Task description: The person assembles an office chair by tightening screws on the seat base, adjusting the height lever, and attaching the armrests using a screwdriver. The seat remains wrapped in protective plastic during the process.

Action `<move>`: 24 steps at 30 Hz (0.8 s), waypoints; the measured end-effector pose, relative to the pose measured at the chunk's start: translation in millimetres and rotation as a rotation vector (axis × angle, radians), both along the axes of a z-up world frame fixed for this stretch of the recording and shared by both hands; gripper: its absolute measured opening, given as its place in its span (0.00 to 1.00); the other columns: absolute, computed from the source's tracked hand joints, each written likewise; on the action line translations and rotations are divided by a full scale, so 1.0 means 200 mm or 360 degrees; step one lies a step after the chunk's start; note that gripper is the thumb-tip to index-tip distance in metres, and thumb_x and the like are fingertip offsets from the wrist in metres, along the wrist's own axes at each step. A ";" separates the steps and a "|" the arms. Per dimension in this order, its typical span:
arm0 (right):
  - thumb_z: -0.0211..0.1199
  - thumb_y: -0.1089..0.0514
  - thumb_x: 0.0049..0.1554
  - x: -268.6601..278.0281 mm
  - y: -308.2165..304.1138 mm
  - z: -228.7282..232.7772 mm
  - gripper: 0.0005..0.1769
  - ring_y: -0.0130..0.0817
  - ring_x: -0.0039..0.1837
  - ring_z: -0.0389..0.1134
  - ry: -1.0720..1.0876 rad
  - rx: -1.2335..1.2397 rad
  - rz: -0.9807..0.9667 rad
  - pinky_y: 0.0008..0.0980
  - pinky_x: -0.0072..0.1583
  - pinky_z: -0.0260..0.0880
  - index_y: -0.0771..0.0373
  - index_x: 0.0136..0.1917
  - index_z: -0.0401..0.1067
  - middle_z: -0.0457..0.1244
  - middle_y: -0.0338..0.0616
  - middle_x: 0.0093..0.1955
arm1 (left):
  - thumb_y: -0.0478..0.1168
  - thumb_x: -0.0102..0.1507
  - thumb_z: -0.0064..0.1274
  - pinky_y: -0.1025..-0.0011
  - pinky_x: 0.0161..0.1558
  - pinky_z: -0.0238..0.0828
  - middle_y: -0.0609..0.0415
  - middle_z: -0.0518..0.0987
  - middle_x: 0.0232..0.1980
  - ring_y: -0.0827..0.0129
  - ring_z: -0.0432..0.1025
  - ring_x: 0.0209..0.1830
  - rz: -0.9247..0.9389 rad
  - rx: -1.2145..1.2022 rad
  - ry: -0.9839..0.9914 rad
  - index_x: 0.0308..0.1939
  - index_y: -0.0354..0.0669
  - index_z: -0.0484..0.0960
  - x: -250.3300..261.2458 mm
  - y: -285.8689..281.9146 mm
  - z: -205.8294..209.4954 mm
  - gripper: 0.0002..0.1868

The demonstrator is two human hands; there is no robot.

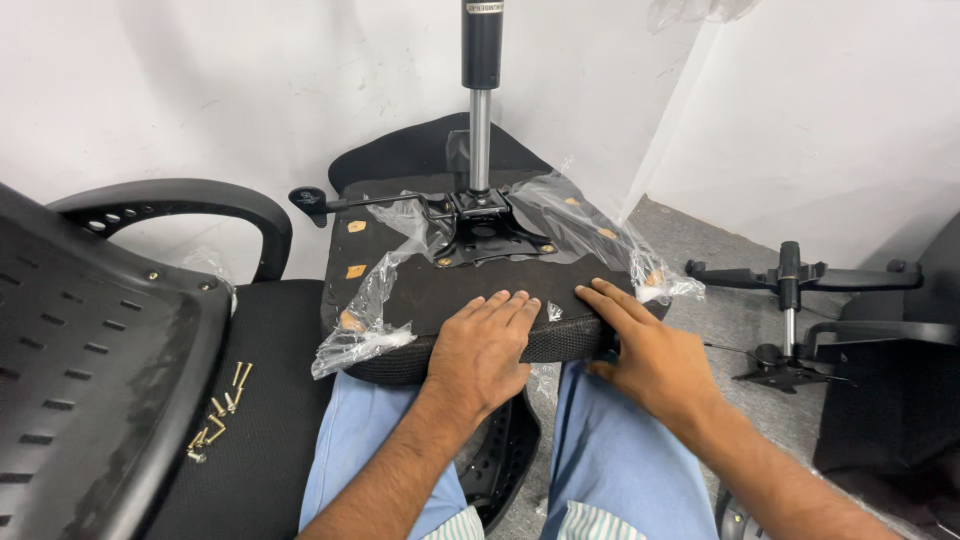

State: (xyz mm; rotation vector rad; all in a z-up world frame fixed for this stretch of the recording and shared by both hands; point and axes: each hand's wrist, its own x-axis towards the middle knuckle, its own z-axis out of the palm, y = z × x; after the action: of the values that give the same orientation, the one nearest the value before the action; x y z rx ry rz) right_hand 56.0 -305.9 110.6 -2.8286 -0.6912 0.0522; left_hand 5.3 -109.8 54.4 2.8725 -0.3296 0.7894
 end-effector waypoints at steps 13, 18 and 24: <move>0.73 0.60 0.41 0.08 -0.01 -0.19 0.49 0.35 0.51 0.74 -0.0380 0.0384 0.0114 0.35 0.49 0.77 0.43 0.75 0.63 0.59 0.27 0.74 | 0.40 0.47 0.68 0.61 0.66 0.66 0.47 0.78 0.64 0.58 0.71 0.65 -0.0015 -0.0072 -0.0051 0.61 0.38 0.78 -0.03 0.03 0.01 0.37; 0.74 0.59 0.40 0.08 0.01 -0.10 0.44 0.34 0.47 0.75 -0.0443 0.0403 0.0159 0.35 0.47 0.76 0.44 0.71 0.66 0.62 0.27 0.73 | 0.41 0.46 0.68 0.61 0.64 0.67 0.47 0.79 0.62 0.58 0.72 0.64 -0.0035 -0.0136 -0.0083 0.60 0.39 0.79 -0.04 0.08 0.09 0.37; 0.76 0.58 0.40 0.08 0.05 0.00 0.43 0.34 0.44 0.75 -0.0489 0.0377 0.0173 0.36 0.46 0.76 0.44 0.69 0.69 0.64 0.26 0.70 | 0.37 0.46 0.66 0.63 0.61 0.71 0.50 0.82 0.59 0.61 0.75 0.62 -0.0043 -0.0131 -0.0172 0.58 0.41 0.81 -0.05 0.14 0.20 0.34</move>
State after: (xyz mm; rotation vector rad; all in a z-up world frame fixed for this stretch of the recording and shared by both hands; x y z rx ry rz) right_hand 72.1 -295.4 110.7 -2.5927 -0.8514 -0.4255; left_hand -5.5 -82.6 94.5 2.7498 -0.3398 0.9329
